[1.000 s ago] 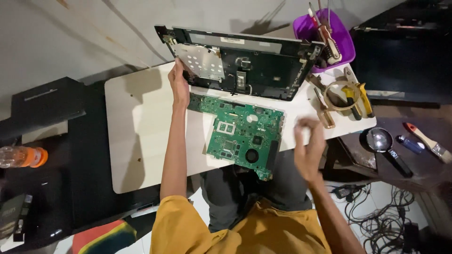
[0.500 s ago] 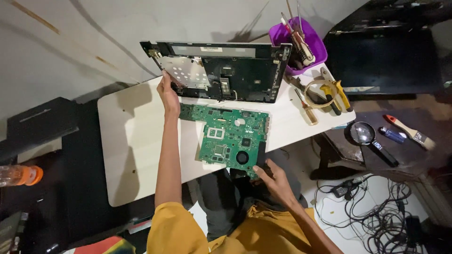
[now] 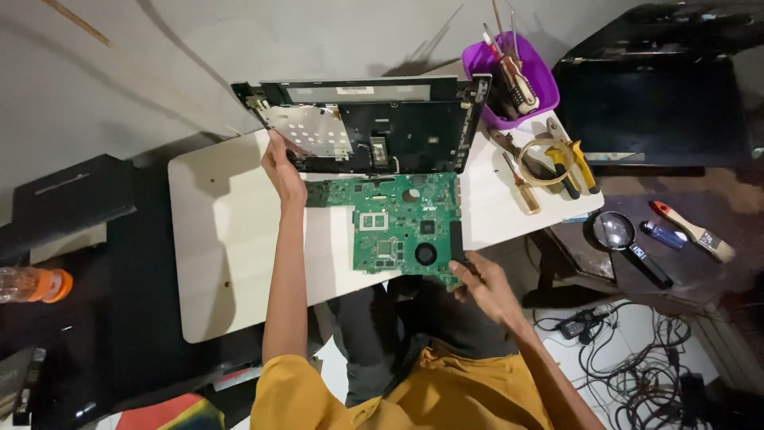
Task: Seating a motherboard into a laptop chassis and connecting internal ribbon cables
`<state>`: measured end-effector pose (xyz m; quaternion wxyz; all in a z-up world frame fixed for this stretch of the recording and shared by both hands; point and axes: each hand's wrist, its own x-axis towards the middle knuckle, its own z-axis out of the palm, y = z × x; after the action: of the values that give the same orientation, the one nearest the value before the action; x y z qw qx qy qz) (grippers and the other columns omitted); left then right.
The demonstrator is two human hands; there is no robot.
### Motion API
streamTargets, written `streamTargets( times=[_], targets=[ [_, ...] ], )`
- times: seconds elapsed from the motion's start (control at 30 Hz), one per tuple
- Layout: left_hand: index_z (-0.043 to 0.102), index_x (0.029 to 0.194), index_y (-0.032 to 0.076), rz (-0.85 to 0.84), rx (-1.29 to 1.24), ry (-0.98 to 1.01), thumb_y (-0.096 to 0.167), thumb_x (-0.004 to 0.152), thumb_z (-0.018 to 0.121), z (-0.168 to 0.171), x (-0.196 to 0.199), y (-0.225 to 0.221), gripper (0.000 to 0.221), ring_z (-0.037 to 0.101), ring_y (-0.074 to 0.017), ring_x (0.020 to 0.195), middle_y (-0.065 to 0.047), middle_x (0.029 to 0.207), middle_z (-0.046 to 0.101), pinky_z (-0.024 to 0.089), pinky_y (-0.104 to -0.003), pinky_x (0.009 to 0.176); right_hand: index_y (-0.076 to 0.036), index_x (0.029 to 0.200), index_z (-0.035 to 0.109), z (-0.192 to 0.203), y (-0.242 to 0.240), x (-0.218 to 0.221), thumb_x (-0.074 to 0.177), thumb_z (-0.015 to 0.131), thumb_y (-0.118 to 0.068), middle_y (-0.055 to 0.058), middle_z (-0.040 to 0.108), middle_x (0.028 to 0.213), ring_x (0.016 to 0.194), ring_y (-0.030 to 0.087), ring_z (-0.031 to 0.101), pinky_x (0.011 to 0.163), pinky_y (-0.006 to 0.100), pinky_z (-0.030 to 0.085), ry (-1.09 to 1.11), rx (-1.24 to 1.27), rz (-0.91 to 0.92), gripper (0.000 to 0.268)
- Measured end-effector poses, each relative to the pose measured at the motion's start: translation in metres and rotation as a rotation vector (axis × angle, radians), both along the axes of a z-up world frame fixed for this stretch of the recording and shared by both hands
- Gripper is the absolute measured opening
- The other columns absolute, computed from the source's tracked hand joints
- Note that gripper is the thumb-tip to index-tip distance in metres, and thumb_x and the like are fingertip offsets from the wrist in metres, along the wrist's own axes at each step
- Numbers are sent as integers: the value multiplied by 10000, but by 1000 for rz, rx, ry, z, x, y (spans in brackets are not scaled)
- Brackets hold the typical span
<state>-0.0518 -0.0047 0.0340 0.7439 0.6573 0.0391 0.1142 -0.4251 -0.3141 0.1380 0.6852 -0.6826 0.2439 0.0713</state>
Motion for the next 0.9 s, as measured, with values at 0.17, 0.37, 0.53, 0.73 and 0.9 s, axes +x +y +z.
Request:
streamTargets(
  times=[0.17, 0.37, 0.53, 0.73, 0.9],
  targets=[
    [669, 848, 172, 118, 20, -105, 662, 1079, 529, 77, -66, -13, 560, 610, -170, 974, -28, 893, 577, 333, -513, 1210, 168, 1101, 662, -12, -18, 13, 1025, 669, -171, 222, 650, 668, 509, 223, 650, 456, 364, 535, -49, -170, 120, 347],
    [761, 1221, 153, 246, -22, -10, 638, 1083, 625, -31, -18, 31, 522, 555, -234, 1379, -90, 1324, 660, 222, -513, 1299, 151, 1264, 673, 5, -30, 22, 1039, 668, -181, 252, 705, 677, 586, 282, 706, 566, 390, 553, -181, -510, 150, 401],
    [403, 1560, 124, 186, -226, 44, 692, 1100, 578, -14, -32, 20, 751, 181, -330, 1577, -145, 1641, 258, 25, -532, 1353, 115, 1238, 692, 14, -38, 40, 1026, 654, -87, 261, 680, 693, 633, 289, 681, 594, 431, 513, -283, -687, 192, 295],
    [693, 1366, 139, 272, 9, 17, 606, 1123, 591, -27, -22, 30, 537, 496, -281, 1434, -110, 1400, 618, 199, -552, 1325, -40, 1369, 684, 40, -57, 56, 1058, 580, -255, 285, 776, 954, 897, 506, 738, 753, 591, 580, -138, -926, 338, 393],
    [675, 1159, 93, 309, 5, 61, 599, 1096, 613, -6, -31, 24, 514, 528, -303, 1364, -146, 1235, 600, 147, -589, 1335, -124, 1420, 675, 50, -69, 63, 1067, 537, -326, 215, 800, 1048, 943, 468, 751, 817, 575, 598, -55, -1039, 431, 430]
  ],
)
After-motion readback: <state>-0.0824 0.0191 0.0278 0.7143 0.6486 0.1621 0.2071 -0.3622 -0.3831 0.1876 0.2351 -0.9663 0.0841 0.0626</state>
